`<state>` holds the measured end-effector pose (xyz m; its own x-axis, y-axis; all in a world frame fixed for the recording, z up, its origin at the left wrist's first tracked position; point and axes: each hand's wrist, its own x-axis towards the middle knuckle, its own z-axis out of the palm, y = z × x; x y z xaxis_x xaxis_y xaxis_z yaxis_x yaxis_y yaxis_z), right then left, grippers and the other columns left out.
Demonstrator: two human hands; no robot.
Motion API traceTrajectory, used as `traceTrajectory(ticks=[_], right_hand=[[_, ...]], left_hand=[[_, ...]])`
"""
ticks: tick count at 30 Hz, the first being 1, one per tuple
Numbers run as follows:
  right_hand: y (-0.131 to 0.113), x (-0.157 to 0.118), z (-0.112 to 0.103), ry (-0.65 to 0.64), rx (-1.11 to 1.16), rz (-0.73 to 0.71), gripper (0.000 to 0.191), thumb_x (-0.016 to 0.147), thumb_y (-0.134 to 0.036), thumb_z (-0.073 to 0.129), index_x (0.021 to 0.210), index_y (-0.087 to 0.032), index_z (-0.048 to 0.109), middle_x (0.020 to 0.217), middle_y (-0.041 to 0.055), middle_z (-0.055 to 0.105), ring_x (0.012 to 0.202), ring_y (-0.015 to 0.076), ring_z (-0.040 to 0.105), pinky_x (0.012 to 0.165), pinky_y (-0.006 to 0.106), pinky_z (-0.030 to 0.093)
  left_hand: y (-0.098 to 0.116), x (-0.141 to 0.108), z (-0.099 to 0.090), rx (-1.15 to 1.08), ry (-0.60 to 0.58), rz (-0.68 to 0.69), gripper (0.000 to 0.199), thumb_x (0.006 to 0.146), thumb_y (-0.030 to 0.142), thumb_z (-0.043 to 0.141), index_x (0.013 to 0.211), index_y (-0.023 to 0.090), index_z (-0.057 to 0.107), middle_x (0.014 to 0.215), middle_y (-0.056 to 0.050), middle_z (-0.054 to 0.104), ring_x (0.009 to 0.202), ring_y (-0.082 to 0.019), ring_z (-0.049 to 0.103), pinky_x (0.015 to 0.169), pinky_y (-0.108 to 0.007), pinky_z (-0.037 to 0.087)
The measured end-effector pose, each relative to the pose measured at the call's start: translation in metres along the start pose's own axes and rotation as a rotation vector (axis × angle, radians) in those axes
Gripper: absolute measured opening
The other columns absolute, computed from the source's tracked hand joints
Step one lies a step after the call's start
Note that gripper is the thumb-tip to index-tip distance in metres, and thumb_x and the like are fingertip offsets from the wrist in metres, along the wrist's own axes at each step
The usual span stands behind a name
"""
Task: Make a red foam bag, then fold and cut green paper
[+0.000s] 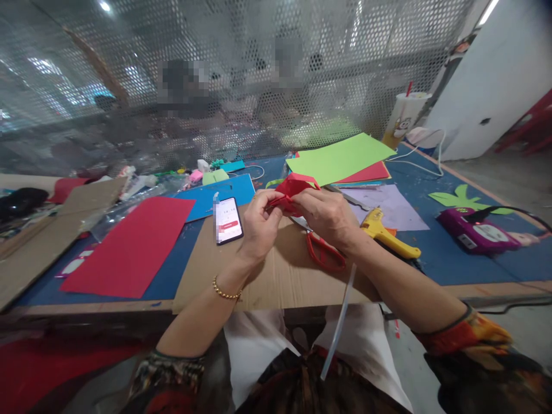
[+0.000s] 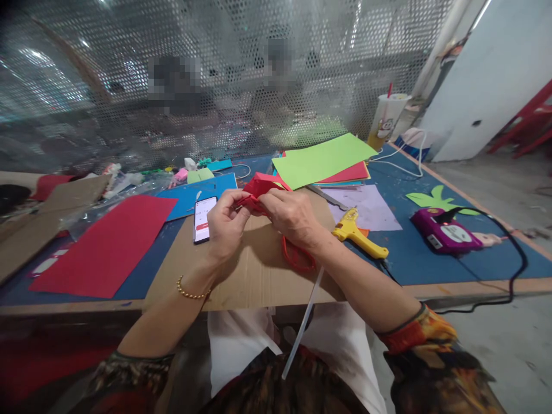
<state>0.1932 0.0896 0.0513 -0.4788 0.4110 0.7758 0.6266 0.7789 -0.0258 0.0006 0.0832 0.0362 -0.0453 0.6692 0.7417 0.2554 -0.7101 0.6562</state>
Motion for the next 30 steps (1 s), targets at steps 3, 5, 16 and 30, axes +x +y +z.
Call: traceTrajectory(ticks=[3,5,16,30], right_hand=[[-0.003,0.002,0.002,0.009,-0.031,-0.018,0.032,0.113,-0.019,0.048,0.094,-0.017,0.073,0.086,0.0061,0.074,0.073,0.0142,0.059,0.067,0.029,0.04],[-0.004,0.003,0.004,0.043,-0.036,-0.019,0.03,0.114,-0.022,0.05,0.097,-0.017,0.074,0.089,0.0073,0.075,0.076,0.0154,0.062,0.068,0.029,0.041],[0.006,0.004,0.009,0.189,0.137,0.036,0.02,0.112,-0.022,0.054,0.112,-0.022,0.074,0.106,0.0081,0.079,0.092,0.0176,0.073,0.077,0.028,0.056],[0.014,0.001,0.012,0.211,-0.175,0.027,0.023,0.111,-0.026,0.057,0.109,-0.021,0.079,0.102,0.0076,0.077,0.078,0.0154,0.071,0.06,0.026,0.049]], left_hand=[[-0.001,0.001,0.001,-0.102,0.027,-0.103,0.01,0.088,0.014,0.076,0.094,0.022,0.078,0.1,-0.005,0.077,0.091,-0.017,0.074,0.075,-0.028,0.066],[-0.001,0.001,0.002,-0.18,0.042,-0.184,0.006,0.087,0.018,0.081,0.091,0.021,0.078,0.099,-0.005,0.077,0.086,-0.017,0.075,0.072,-0.028,0.068],[-0.006,0.009,0.004,-0.32,0.219,-0.244,0.02,0.081,0.031,0.094,0.086,0.019,0.079,0.083,-0.001,0.077,0.068,-0.013,0.071,0.063,-0.026,0.065],[-0.006,0.015,0.001,-0.512,0.318,-0.429,0.015,0.075,0.012,0.086,0.08,0.018,0.073,0.081,0.0,0.079,0.069,-0.011,0.074,0.072,-0.024,0.068]])
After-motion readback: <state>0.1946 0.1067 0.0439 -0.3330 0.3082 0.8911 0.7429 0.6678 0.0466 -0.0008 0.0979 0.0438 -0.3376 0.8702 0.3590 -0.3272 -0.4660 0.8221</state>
